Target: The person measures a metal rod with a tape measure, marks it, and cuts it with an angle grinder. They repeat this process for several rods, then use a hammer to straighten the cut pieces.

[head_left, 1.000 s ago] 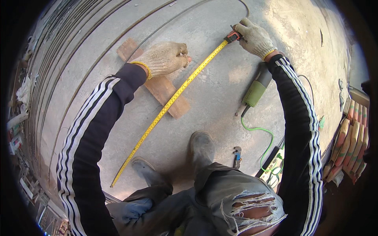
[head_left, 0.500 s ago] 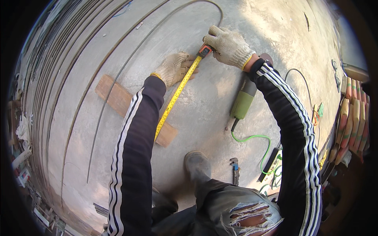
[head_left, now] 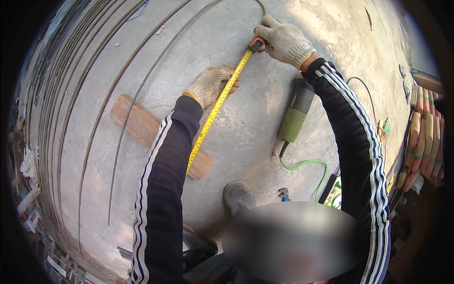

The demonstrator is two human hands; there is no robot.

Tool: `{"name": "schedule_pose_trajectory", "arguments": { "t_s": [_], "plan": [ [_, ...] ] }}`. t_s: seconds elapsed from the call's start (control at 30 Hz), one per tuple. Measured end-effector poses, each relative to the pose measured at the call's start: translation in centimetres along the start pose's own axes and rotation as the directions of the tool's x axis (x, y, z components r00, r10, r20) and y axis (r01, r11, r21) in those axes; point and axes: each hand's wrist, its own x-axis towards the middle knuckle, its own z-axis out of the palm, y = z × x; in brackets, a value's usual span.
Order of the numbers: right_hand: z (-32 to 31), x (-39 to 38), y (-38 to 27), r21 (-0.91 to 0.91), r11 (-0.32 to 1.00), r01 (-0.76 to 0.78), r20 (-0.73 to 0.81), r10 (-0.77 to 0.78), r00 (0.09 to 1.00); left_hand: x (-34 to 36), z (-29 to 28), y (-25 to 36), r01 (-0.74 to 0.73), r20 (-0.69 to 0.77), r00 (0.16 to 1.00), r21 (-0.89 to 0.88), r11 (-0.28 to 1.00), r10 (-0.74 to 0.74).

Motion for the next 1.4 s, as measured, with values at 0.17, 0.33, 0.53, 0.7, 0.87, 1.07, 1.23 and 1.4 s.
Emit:
{"name": "schedule_pose_trajectory", "arguments": {
  "t_s": [0.17,0.33,0.53,0.7,0.87,1.07,1.23,1.4],
  "plan": [
    [0.7,0.3,0.2,-0.003,1.0,-0.009,-0.066,0.009,0.998,-0.4,0.0,0.1,-0.019,0.006,1.0,0.026,0.999,0.019],
    [1.2,0.5,0.0,-0.052,0.998,-0.032,-0.092,0.028,0.995,-0.2,0.0,0.2,0.022,-0.019,1.0,0.03,0.999,-0.021],
    [1.1,0.8,-0.3,-0.048,0.998,-0.03,-0.091,0.026,0.996,-0.9,1.1,0.5,0.042,-0.102,0.994,0.008,0.999,-0.041],
    [1.3,0.8,-0.5,-0.115,0.993,-0.028,-0.092,0.017,0.996,-0.8,1.7,0.8,0.007,-0.132,0.991,0.17,0.985,0.016],
    [1.1,2.4,-1.2,0.605,0.747,-0.273,0.055,0.304,0.951,-0.7,2.3,0.9,-0.092,-0.116,0.983,0.349,0.932,0.141],
    [-1.4,1.7,-0.9,0.46,0.861,-0.217,0.105,0.19,0.976,1.5,3.0,3.5,-0.077,-0.096,0.985,0.48,0.874,0.14],
    [-0.7,1.0,-0.8,0.316,0.948,-0.033,-0.128,0.077,0.989,4.0,4.0,5.5,-0.014,-0.118,0.988,0.59,0.808,0.103],
    [0.1,1.1,-1.0,0.198,0.979,-0.045,-0.165,0.078,0.983,5.2,4.7,5.5,-0.053,-0.124,0.98,0.581,0.812,0.153]
  ]
}}
